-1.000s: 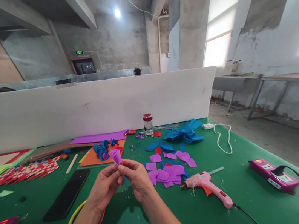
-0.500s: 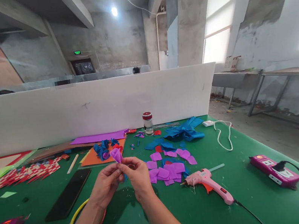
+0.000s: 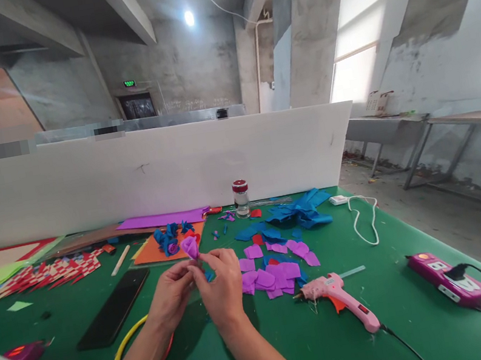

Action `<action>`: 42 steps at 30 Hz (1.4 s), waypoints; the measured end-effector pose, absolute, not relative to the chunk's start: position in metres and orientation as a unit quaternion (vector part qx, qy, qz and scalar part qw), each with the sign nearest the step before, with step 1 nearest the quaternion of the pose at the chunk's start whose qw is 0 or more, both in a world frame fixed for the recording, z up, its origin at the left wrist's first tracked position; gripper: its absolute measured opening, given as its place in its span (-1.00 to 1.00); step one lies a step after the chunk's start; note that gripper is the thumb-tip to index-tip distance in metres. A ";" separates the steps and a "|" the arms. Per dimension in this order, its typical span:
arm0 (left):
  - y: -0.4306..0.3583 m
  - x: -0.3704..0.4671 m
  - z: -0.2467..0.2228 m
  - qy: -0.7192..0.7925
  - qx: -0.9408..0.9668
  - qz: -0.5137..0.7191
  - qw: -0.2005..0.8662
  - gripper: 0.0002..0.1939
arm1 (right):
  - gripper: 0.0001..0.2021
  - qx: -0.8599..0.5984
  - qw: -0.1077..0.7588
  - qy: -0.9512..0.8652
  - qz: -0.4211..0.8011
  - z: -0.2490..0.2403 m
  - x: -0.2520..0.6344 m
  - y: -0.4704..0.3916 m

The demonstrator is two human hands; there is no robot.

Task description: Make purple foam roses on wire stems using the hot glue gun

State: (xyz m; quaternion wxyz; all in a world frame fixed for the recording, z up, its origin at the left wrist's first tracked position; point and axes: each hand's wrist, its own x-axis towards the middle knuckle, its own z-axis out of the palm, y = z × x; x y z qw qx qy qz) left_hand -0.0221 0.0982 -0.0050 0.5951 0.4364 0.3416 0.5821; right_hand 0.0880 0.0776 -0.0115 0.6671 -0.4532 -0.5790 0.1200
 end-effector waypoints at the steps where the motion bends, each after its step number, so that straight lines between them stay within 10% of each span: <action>1: 0.098 -0.022 -0.006 0.338 0.444 0.582 0.592 -0.75 | -0.81 -0.454 0.670 -0.575 0.122 -0.011 0.089 0.078; 18: 0.097 -0.024 -0.009 0.330 0.516 0.549 0.569 -0.80 | -0.92 -0.464 0.670 -0.574 0.077 -0.014 0.092 0.079; 32: 0.090 -0.036 0.001 0.312 0.658 0.594 0.342 -0.89 | -0.92 -0.274 0.701 -0.632 0.185 -0.012 0.106 0.085; 42: 0.086 -0.022 0.002 0.351 0.571 0.594 0.445 -0.92 | -0.91 -0.305 0.714 -0.601 0.190 -0.024 0.101 0.091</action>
